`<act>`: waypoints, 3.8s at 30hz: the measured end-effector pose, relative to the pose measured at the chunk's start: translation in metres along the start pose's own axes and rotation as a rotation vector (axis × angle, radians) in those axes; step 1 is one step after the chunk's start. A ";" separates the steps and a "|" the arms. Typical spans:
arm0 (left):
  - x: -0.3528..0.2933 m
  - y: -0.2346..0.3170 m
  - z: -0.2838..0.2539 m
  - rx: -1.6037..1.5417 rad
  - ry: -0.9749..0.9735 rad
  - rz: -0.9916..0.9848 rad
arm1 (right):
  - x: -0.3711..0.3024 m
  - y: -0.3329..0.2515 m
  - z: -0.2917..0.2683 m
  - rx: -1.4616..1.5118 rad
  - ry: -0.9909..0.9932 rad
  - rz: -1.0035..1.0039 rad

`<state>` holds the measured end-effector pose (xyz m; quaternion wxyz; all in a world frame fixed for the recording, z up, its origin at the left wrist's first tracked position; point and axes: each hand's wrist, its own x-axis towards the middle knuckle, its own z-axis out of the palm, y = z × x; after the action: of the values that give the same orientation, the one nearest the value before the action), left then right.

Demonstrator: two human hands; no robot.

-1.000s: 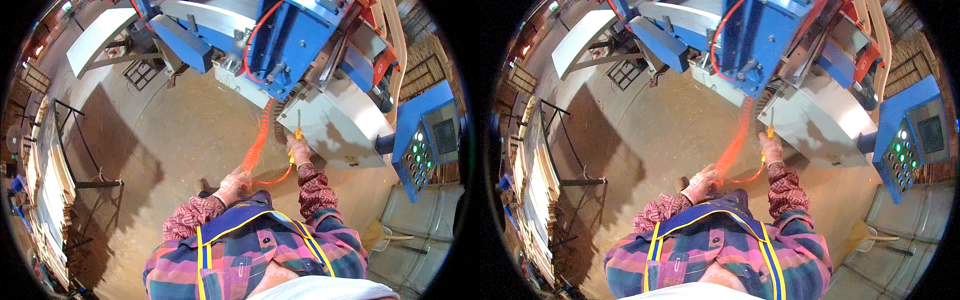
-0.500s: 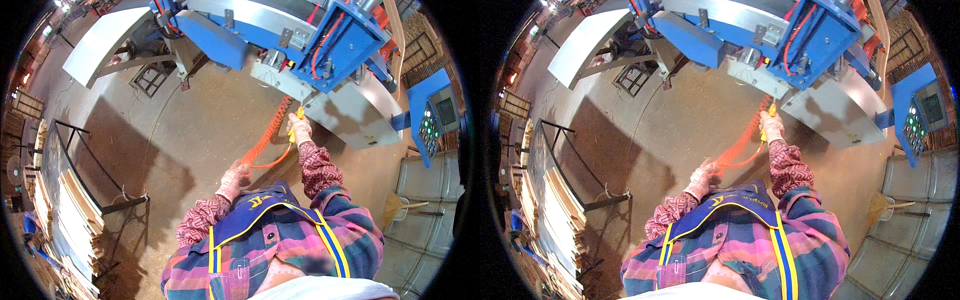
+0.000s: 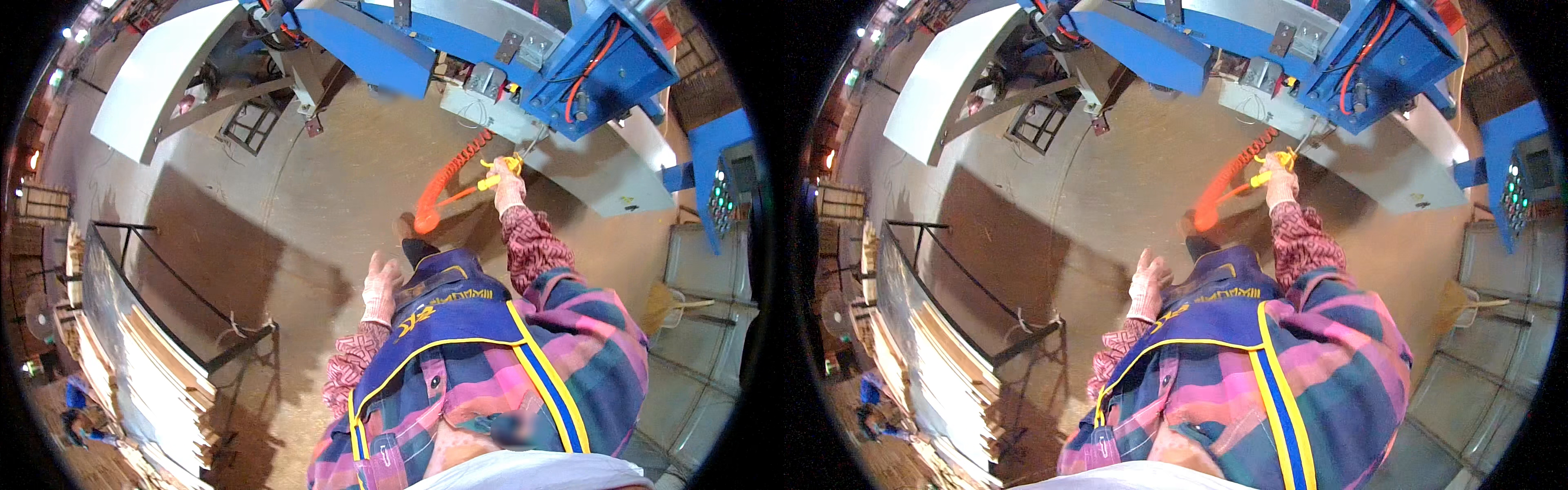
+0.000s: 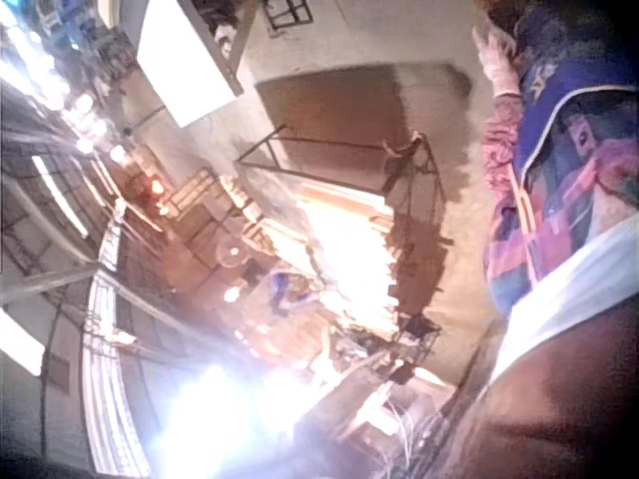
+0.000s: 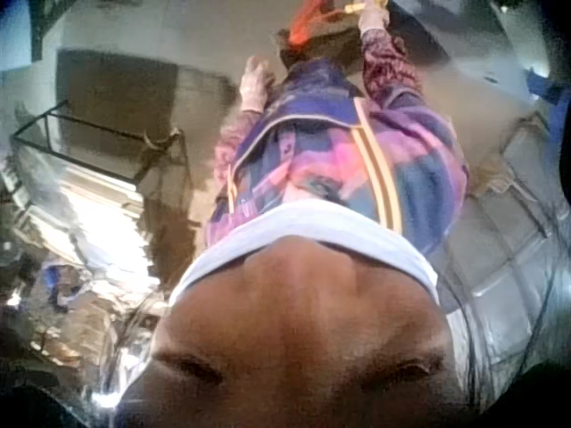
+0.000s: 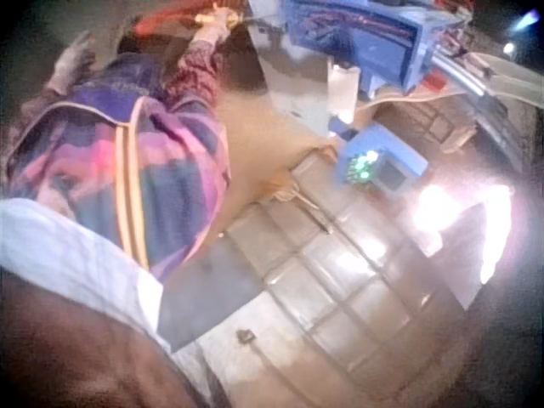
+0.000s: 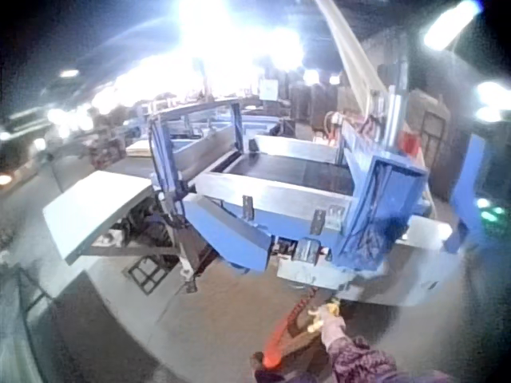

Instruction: The person picks up stacks of wooden planks from a metal table and places them onto a conveyor belt. They then use a coiled orange air hose to blow dust off the machinery and the floor before returning to handle more planks.

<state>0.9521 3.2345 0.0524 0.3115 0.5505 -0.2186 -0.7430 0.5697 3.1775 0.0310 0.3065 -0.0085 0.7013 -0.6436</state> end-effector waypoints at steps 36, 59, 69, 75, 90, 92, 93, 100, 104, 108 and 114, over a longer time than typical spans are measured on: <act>0.231 0.298 -0.147 1.276 -0.470 -0.040 | -0.158 0.080 0.514 0.669 -1.086 0.728; 0.368 0.434 -0.293 0.258 -0.306 -0.417 | 0.074 0.242 0.772 -1.412 -0.522 -0.392; 0.474 0.418 -0.270 -0.213 -0.151 -0.401 | 0.134 0.281 0.764 -1.960 -0.465 -0.403; 0.485 0.404 -0.300 0.516 -0.375 -0.449 | 0.110 0.319 0.765 -1.616 -0.586 -0.225; 0.460 0.410 -0.332 0.797 -0.595 -0.287 | 0.079 0.372 0.615 -1.883 -0.364 -0.052; 0.453 0.405 -0.343 0.714 -0.582 -0.388 | 0.036 0.340 0.645 -1.704 -0.295 -0.078; 0.448 0.412 -0.346 0.858 -0.590 -0.420 | 0.014 0.329 0.657 -1.617 -0.239 -0.080; 0.451 0.421 -0.419 0.883 -0.572 -0.833 | -0.095 0.327 0.731 -1.444 -0.846 0.298; 0.485 0.435 -0.410 1.461 -0.744 -0.504 | -0.094 0.347 0.671 -0.975 -0.028 0.603; 0.487 0.437 -0.363 1.485 -0.842 -0.242 | -0.098 0.365 0.566 -1.410 0.331 0.325; 0.476 0.427 -0.362 1.229 -0.783 0.146 | -0.168 0.378 0.532 -1.214 -0.112 0.372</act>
<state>1.2977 2.6026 -0.0947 -0.1058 0.3042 -0.7275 -0.6058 1.0852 2.8331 -0.2331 0.3902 -0.0923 0.9137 -0.0662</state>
